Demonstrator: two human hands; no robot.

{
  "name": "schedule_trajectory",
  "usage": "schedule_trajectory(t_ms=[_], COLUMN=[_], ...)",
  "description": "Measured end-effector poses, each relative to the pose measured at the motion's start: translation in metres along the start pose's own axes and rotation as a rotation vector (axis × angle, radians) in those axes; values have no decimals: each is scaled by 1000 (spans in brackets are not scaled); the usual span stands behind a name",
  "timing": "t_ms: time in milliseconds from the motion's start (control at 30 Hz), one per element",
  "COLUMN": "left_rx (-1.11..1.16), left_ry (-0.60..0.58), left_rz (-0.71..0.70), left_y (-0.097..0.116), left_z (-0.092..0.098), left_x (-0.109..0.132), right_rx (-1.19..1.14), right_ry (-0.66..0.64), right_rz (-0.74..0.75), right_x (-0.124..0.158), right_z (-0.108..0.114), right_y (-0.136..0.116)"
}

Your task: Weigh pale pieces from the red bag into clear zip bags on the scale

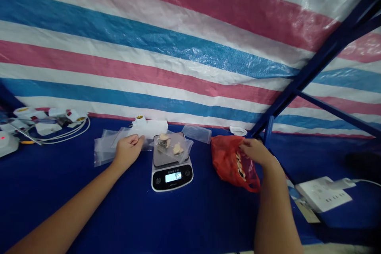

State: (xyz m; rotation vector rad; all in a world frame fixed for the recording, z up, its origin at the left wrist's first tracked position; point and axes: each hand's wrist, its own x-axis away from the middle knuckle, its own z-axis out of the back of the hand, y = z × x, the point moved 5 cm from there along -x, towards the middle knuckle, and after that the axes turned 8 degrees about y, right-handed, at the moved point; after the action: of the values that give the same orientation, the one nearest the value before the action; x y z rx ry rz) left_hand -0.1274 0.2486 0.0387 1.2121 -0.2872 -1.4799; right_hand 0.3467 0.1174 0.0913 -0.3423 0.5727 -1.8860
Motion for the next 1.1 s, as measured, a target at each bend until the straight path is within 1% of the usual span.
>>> schedule_trajectory(t_ms=[67, 100, 167, 300, 433, 500, 633, 767, 833, 933, 1000, 1100], left_rx=[-2, -2, -1, -24, -2, 10, 44, 81, 93, 104, 111, 119], left_ry=[10, 18, 31, 34, 42, 45, 21, 27, 30, 35, 40, 42], left_rz=[13, 19, 30, 31, 35, 30, 19, 23, 23, 24, 25, 32], left_y=[-1, 0, 2, 8, 9, 7, 6, 4, 4, 3, 4, 5], left_z=[0, 0, 1, 3, 4, 4, 3, 3, 2, 3, 4, 7], left_x=[0, -1, 0, 0, 1, 2, 3, 3, 3, 3, 4, 7], right_rx=[175, 225, 258, 224, 172, 226, 367, 411, 393, 278, 180, 21], right_ry=[140, 176, 201, 154, 164, 132, 75, 82, 104, 131, 126, 93], right_rz=[50, 74, 110, 139, 94, 66, 64, 87, 94, 77, 63, 68], right_x=[-2, -3, -3, -2, 0, 0, -5, -9, -8, -7, -7, -9], right_z=[0, -1, -5, -9, -10, -14, -23, -25, -21, -14, -13, -17], right_y=[5, 7, 10, 12, 12, 13, 19, 19, 16, 13, 15, 20])
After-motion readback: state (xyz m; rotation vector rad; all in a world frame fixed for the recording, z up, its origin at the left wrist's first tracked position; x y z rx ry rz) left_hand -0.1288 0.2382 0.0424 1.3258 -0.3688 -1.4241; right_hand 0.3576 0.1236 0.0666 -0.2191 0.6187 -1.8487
